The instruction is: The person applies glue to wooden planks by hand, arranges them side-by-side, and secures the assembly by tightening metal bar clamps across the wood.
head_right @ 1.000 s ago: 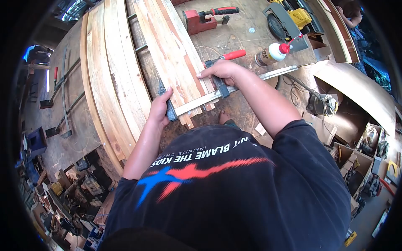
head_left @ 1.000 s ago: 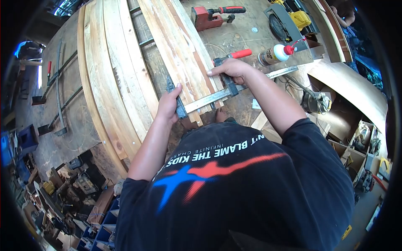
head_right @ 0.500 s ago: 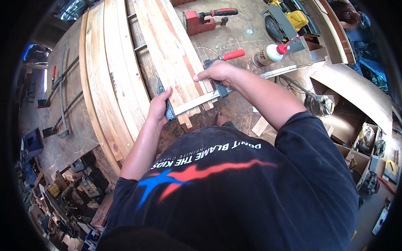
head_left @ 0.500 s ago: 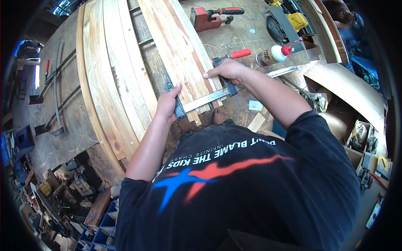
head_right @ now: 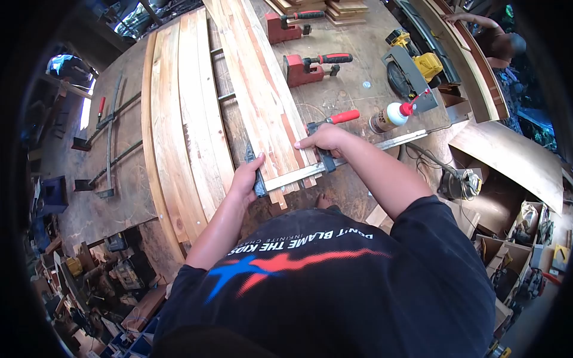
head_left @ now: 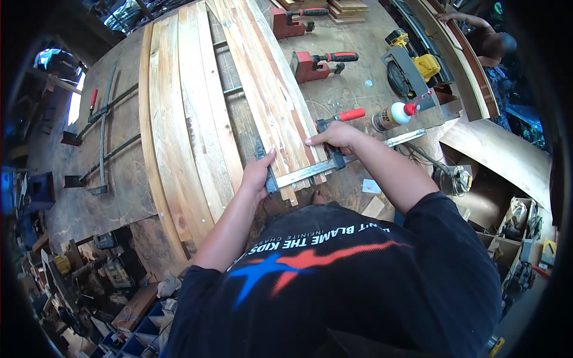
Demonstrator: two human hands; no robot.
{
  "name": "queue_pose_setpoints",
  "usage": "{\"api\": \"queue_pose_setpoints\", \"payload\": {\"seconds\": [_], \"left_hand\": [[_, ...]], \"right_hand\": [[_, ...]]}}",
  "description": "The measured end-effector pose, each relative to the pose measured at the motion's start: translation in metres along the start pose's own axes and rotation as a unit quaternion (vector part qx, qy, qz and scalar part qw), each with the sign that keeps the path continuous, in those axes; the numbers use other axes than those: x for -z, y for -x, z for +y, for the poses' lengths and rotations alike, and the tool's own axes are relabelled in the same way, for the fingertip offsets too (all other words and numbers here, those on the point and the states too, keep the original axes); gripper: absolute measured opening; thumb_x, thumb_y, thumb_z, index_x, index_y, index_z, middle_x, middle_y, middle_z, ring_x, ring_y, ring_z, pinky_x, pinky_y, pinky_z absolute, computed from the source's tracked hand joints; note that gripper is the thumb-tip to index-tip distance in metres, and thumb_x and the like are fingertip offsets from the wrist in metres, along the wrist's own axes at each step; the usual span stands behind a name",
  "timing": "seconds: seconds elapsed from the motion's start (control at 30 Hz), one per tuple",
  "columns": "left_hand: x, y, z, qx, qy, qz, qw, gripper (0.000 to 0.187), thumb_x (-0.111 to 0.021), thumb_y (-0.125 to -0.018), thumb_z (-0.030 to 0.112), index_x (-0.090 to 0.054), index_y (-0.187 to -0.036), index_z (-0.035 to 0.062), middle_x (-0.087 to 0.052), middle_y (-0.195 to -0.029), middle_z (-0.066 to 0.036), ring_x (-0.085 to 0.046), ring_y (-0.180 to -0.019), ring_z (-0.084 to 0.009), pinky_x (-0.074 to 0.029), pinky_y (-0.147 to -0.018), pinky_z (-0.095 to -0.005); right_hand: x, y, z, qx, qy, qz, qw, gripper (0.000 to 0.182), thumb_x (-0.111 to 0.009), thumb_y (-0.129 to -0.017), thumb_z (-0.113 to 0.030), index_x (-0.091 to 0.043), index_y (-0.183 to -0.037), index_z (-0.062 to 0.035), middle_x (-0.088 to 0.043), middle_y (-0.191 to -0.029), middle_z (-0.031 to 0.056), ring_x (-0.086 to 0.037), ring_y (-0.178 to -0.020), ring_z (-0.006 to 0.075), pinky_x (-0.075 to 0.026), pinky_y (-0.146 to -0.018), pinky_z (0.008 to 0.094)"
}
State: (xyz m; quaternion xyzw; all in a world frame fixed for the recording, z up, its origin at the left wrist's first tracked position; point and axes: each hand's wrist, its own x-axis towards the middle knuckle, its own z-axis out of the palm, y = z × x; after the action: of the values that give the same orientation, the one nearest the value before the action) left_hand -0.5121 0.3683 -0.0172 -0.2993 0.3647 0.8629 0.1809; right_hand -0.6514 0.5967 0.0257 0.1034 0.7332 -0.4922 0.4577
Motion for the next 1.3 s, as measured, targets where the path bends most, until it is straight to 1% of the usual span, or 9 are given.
{"api": "queue_pose_setpoints", "payload": {"seconds": [0.27,0.37,0.57,0.77,0.87,1.0,1.1,1.13,1.3], "left_hand": [[-0.001,0.0,-0.005,-0.053,-0.017,0.025,0.998,0.049,-0.068,-0.1,0.026,-0.05,-0.131,-0.0072,-0.068,-0.119,-0.02,-0.073,-0.099,-0.0279,-0.061,-0.085,-0.0431],[-0.002,0.0,-0.005,-0.059,-0.037,0.047,0.996,0.044,-0.065,-0.101,0.025,-0.054,-0.13,-0.0065,-0.07,-0.117,-0.018,-0.073,-0.099,-0.0271,-0.062,-0.085,-0.0431],[-0.001,0.003,-0.003,-0.044,-0.021,0.037,0.998,0.045,-0.068,-0.1,0.024,-0.05,-0.13,-0.0044,-0.069,-0.114,-0.019,-0.072,-0.097,-0.0271,-0.061,-0.084,-0.0422],[0.005,-0.004,-0.006,-0.032,-0.018,0.041,0.998,0.048,-0.065,-0.102,0.029,-0.049,-0.134,-0.0032,-0.067,-0.123,-0.019,-0.07,-0.105,-0.0273,-0.06,-0.09,-0.0433],[0.002,-0.002,-0.006,-0.042,-0.036,0.051,0.997,0.049,-0.06,-0.105,0.034,-0.051,-0.135,-0.0039,-0.067,-0.126,-0.018,-0.069,-0.11,-0.028,-0.057,-0.097,-0.0449],[0.014,-0.015,-0.011,-0.034,-0.017,0.034,0.999,0.052,-0.059,-0.105,0.036,-0.048,-0.138,-0.0022,-0.065,-0.128,-0.017,-0.068,-0.11,-0.0278,-0.057,-0.094,-0.0452],[0.006,-0.006,-0.007,-0.04,-0.029,0.043,0.998,0.05,-0.057,-0.106,0.036,-0.05,-0.137,-0.0025,-0.067,-0.125,-0.017,-0.069,-0.109,-0.0285,-0.058,-0.094,-0.0454],[0.005,-0.005,-0.006,-0.047,-0.036,0.045,0.997,0.049,-0.057,-0.106,0.036,-0.051,-0.136,-0.0027,-0.067,-0.124,-0.018,-0.069,-0.108,-0.0289,-0.058,-0.093,-0.0453],[-0.016,0.012,0.002,-0.073,-0.074,0.091,0.99,0.045,-0.052,-0.108,0.034,-0.054,-0.133,-0.004,-0.07,-0.119,-0.018,-0.072,-0.102,-0.0288,-0.059,-0.09,-0.0439]], "right_hand": [[0.005,0.012,-0.004,-0.01,0.072,0.023,0.997,0.036,-0.089,-0.08,-0.026,-0.071,-0.09,0.0038,-0.066,-0.073,0.0063,-0.063,-0.061,0.0174,-0.052,-0.056,0.034],[0.004,0.03,-0.013,-0.004,0.117,0.035,0.992,0.046,-0.087,-0.082,-0.028,-0.071,-0.11,0.0048,-0.071,-0.087,0.0065,-0.064,-0.07,0.0152,-0.052,-0.064,0.0327],[0.003,0.038,-0.007,0.059,0.115,0.068,0.989,0.05,-0.085,-0.082,-0.035,-0.071,-0.109,0.0054,-0.07,-0.085,0.0064,-0.061,-0.07,0.0144,-0.05,-0.065,0.032],[0.018,0.043,0.001,0.065,0.263,0.143,0.952,0.059,-0.085,-0.08,-0.038,-0.069,-0.115,0.0064,-0.074,-0.087,0.013,-0.071,-0.078,0.0185,-0.057,-0.075,0.0345],[0.024,0.054,0.014,0.134,0.259,0.162,0.943,0.071,-0.08,-0.08,-0.052,-0.068,-0.118,0.0069,-0.074,-0.087,0.0196,-0.074,-0.076,0.0287,-0.057,-0.064,0.0373],[0.028,0.075,0.016,0.123,0.393,0.163,0.896,0.089,-0.08,-0.073,-0.061,-0.061,-0.132,0.0028,-0.075,-0.096,0.0213,-0.075,-0.085,0.0299,-0.058,-0.072,0.0383],[0.034,0.1,0.017,0.2,0.522,0.125,0.82,0.09,-0.083,-0.07,-0.06,-0.061,-0.134,-0.0007,-0.074,-0.108,0.0212,-0.073,-0.099,0.0316,-0.057,-0.084,0.0419],[0.035,0.101,0.023,0.2,0.576,0.137,0.781,0.077,-0.083,-0.071,-0.049,-0.064,-0.131,-0.0053,-0.073,-0.114,0.0195,-0.069,-0.108,0.0352,-0.054,-0.093,0.046],[0.054,0.091,0.038,0.225,0.56,0.078,0.793,0.05,-0.075,-0.075,-0.027,-0.066,-0.121,-0.0094,-0.073,-0.106,0.0183,-0.069,-0.103,0.0382,-0.055,-0.089,0.0483]]}}
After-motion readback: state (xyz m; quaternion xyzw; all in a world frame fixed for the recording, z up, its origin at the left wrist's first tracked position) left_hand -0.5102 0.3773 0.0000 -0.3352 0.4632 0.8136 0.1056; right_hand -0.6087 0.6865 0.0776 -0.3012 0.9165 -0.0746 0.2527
